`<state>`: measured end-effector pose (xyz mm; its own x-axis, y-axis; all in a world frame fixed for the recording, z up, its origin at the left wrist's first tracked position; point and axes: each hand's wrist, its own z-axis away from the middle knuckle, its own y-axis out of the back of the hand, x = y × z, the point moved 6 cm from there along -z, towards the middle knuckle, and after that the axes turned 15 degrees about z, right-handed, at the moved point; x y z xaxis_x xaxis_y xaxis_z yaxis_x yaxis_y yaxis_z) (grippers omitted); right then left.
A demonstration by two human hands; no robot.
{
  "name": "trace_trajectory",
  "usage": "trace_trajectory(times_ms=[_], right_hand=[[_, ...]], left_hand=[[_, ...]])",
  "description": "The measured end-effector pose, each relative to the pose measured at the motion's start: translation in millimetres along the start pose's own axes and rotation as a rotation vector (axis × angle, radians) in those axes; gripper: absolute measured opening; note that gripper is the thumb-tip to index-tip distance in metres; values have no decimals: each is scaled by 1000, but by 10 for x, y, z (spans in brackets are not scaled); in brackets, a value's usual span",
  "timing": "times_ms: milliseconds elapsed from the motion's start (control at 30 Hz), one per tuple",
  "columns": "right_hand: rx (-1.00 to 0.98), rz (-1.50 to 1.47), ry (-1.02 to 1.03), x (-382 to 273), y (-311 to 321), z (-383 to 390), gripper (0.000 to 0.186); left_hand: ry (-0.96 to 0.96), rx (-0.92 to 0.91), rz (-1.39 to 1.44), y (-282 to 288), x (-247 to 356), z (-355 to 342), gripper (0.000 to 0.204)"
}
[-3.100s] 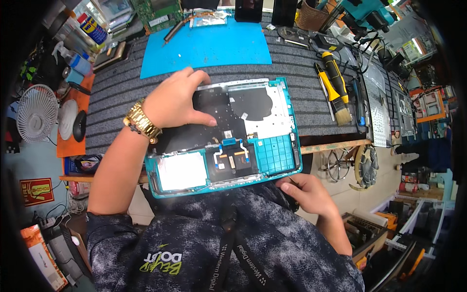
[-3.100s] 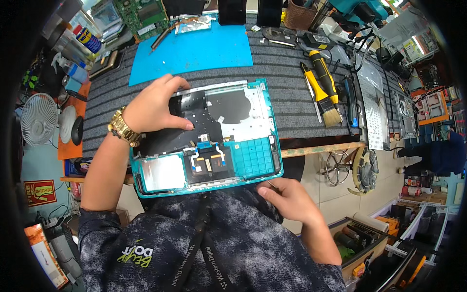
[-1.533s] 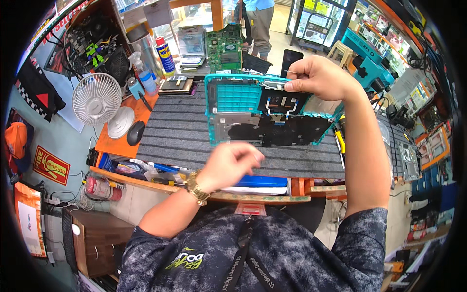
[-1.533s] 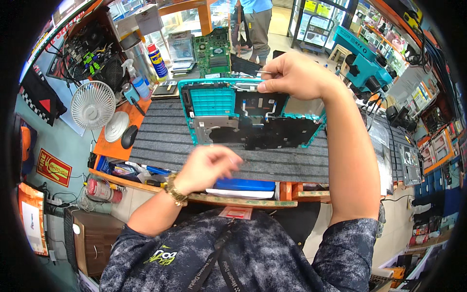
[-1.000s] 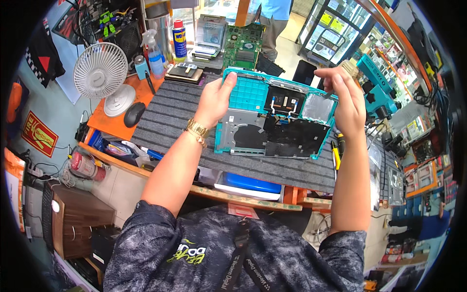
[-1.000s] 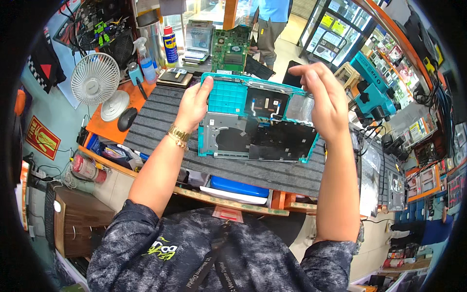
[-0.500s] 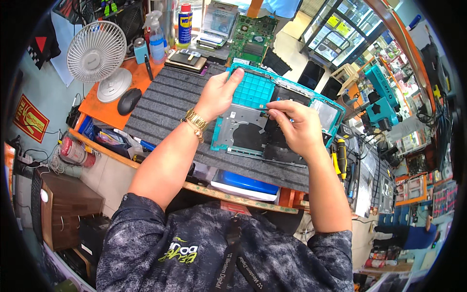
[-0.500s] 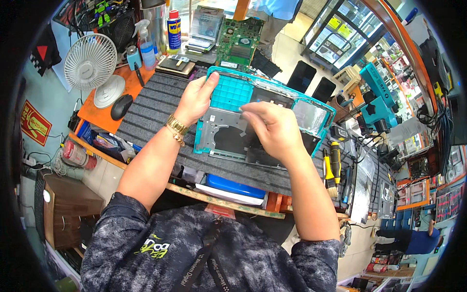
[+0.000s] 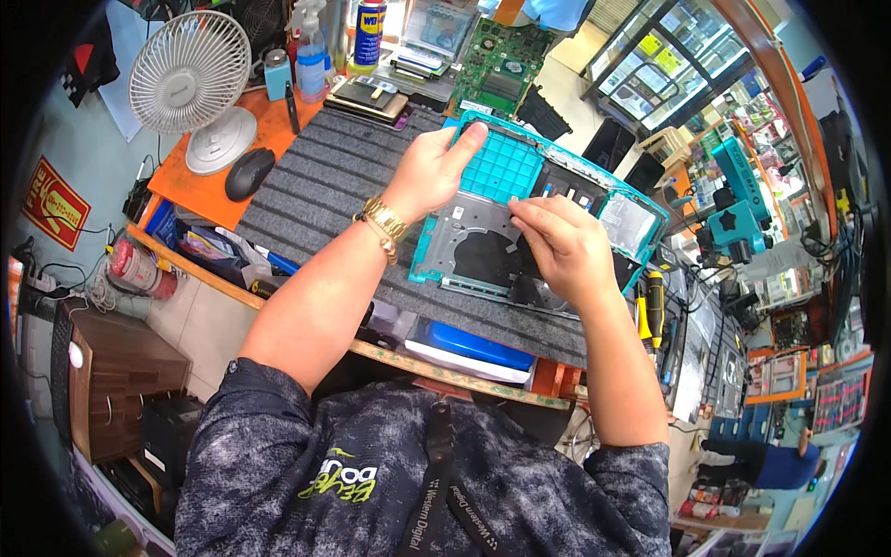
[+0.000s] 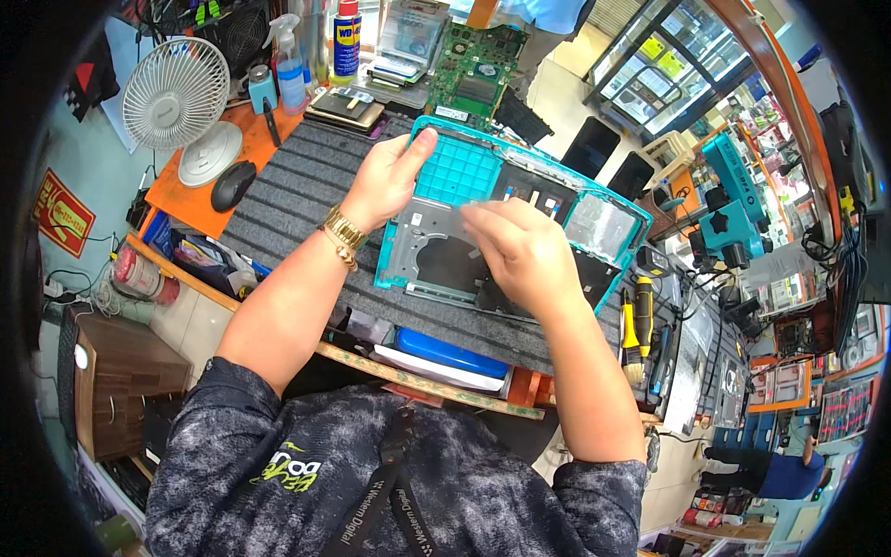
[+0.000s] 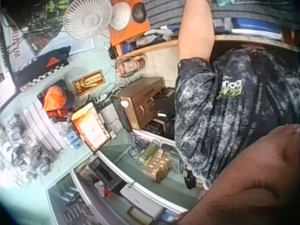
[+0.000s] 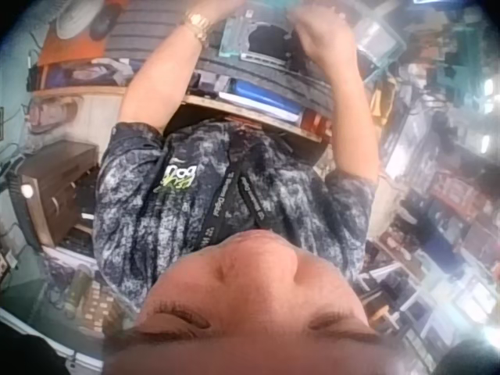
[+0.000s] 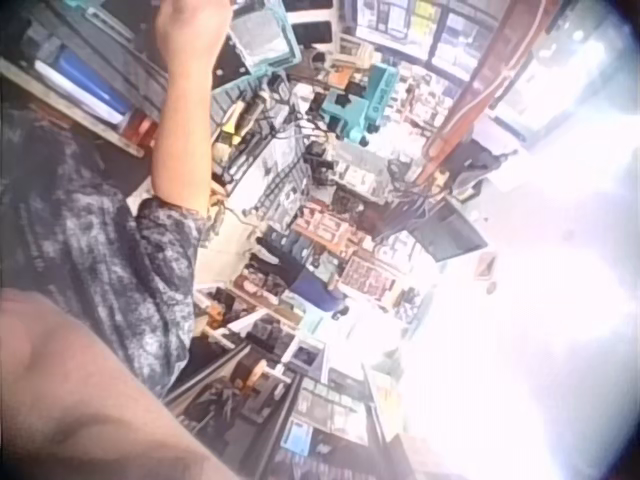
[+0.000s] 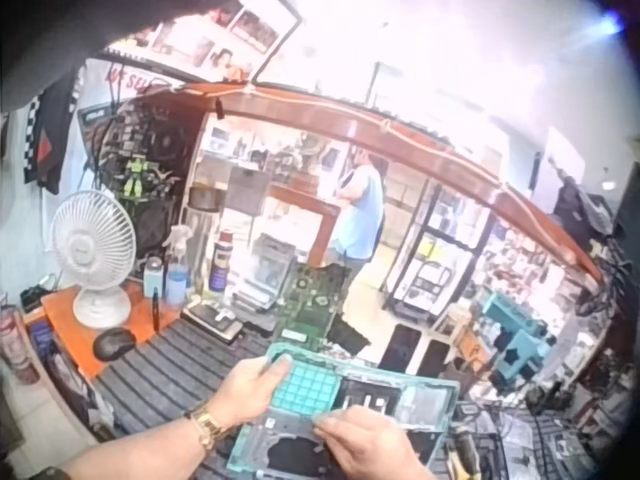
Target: The person disassembles a laptop chassis by removing internal components and a keyboard mesh, then cleans the detached keyboard with a brush and begins reassembling parts into the frame.
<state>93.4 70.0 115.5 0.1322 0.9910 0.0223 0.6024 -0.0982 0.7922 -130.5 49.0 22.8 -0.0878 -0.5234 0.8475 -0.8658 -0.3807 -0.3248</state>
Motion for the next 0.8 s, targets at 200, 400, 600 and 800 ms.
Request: trace_trajectory(times_ms=[200,400,600,800], right_hand=[[-176,8,-73,95,73,-165,12],[-427,-172,-288,331,101,-445,20],[-621,-343,-468,388,18,-538,27],[-610,-325,-470,324,10,-584,27]], left_hand=[[-33,2,43,-50,82,44,62],[-5,-34,34,-81,161,71,63],[79,22,109,-42,209,128,66],[83,22,124,-54,231,138,65]])
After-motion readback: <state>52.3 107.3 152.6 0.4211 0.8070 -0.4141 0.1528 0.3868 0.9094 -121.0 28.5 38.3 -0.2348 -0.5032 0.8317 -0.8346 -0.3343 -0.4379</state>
